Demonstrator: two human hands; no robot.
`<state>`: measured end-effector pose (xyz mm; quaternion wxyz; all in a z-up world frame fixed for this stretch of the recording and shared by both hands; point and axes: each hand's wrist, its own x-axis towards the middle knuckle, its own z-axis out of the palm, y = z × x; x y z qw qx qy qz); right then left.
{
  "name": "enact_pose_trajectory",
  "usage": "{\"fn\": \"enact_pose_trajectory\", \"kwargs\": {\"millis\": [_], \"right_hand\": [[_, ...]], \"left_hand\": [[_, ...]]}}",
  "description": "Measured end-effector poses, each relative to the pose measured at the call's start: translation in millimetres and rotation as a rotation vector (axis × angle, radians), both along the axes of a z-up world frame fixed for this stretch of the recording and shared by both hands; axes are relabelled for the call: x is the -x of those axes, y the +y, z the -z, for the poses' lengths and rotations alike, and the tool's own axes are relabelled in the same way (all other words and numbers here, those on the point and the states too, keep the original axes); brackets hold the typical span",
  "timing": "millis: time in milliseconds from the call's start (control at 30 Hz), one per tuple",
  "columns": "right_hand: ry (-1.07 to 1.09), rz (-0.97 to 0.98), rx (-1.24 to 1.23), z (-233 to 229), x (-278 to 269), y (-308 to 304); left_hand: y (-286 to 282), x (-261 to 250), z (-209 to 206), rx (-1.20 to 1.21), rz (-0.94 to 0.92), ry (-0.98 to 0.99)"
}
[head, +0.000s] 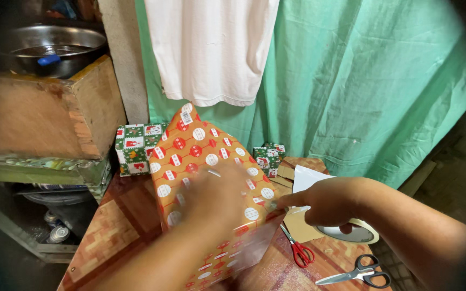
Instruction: The person wraps a cardboard box with festive printed wrapping paper on a table. They fold the paper around the box, cut tape with scissors, and press tape pieces to secure the paper seams and close the open top flaps.
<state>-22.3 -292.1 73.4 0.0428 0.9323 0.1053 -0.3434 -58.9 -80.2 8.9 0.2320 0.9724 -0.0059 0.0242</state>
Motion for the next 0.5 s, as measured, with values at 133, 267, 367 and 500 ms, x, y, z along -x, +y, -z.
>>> {"fn": "enact_pose_trajectory", "kwargs": {"millis": [133, 267, 367, 500], "right_hand": [[0.026, 0.007, -0.04, 0, -3, -5], [0.036, -0.016, -0.061, 3, -3, -5], [0.027, -0.001, -0.102, 4, -3, -4], [0.018, -0.031, -0.129, 4, 0, 5]], "left_hand": [[-21, 13, 9, -0.155, 0.507, -0.19], [11, -12, 3, -0.408, 0.435, 0.163], [55, -24, -13, -0.486, 0.269, 0.285], [67, -31, -23, -0.657, 0.123, 0.263]]}}
